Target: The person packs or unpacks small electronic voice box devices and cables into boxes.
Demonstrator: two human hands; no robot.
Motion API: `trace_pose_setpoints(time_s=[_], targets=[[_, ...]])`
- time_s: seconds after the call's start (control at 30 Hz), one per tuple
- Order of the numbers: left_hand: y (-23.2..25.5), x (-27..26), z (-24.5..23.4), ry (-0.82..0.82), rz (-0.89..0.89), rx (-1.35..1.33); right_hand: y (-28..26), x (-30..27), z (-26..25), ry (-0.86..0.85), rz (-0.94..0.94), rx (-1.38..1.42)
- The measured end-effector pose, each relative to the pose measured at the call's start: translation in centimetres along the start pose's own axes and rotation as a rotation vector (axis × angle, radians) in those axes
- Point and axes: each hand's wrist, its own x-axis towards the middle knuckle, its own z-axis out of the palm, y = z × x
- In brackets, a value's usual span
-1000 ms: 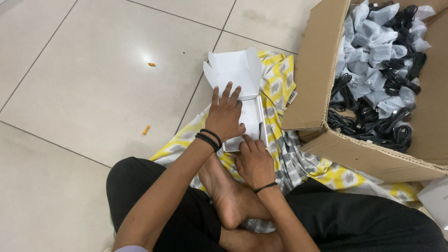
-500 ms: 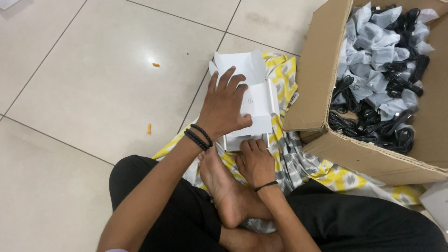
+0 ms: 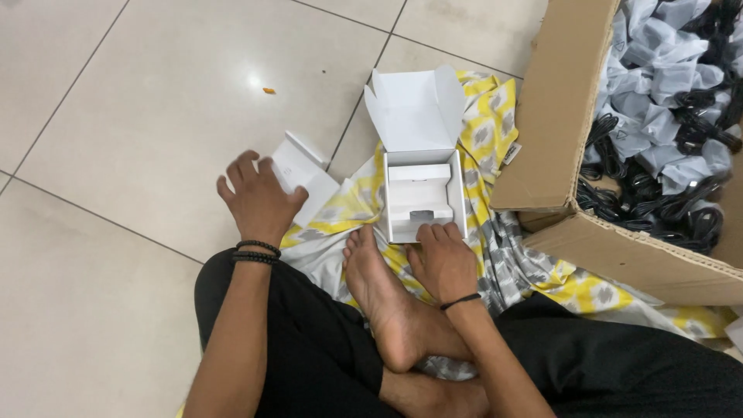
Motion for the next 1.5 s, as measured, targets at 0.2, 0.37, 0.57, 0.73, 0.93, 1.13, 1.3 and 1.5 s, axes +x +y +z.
trace_pose_setpoints(time_s=[0.2,0.37,0.57,0.73,0.93,1.13,1.3,1.5], targets=[[0.2,-1.0,1.9,-0.029,0.127,0.186,-0.1,0.2,-0.1,-0.085,0.103,0.018],[6.3,-2.3,-0.7,0.084,0.314,0.008,0.7,0.0,-0.2,0.013,0.039,0.008],[15.2,-4.1,-2.5,0.064,0.465,-0.334,2.2,-0.5,-5.3,-0.092,0.013,0.167],[23.3,-2.9,-3.9,0.095,0.546,-0.676,6.8,-0.6,-14.0,0.264,0.04,0.275],[33.9,-1.5,-2.5,-0.057,0.848,-0.792,18.2,-1.3,-20.1,0.451,0.211,-0.096],[44.6,-1.2,5.3,-0.418,1.086,-0.129,23.1,-1.6,-18.7,0.47,0.444,-0.111],[50.5,-0.7,19.2,-0.664,1.017,0.042,23.4,-1.9,-18.4,0.5,0.49,-0.16],[50.0,-0.2,22.9,-0.835,0.991,0.228,22.7,-1.8,-18.7,0.542,0.493,-0.072]])
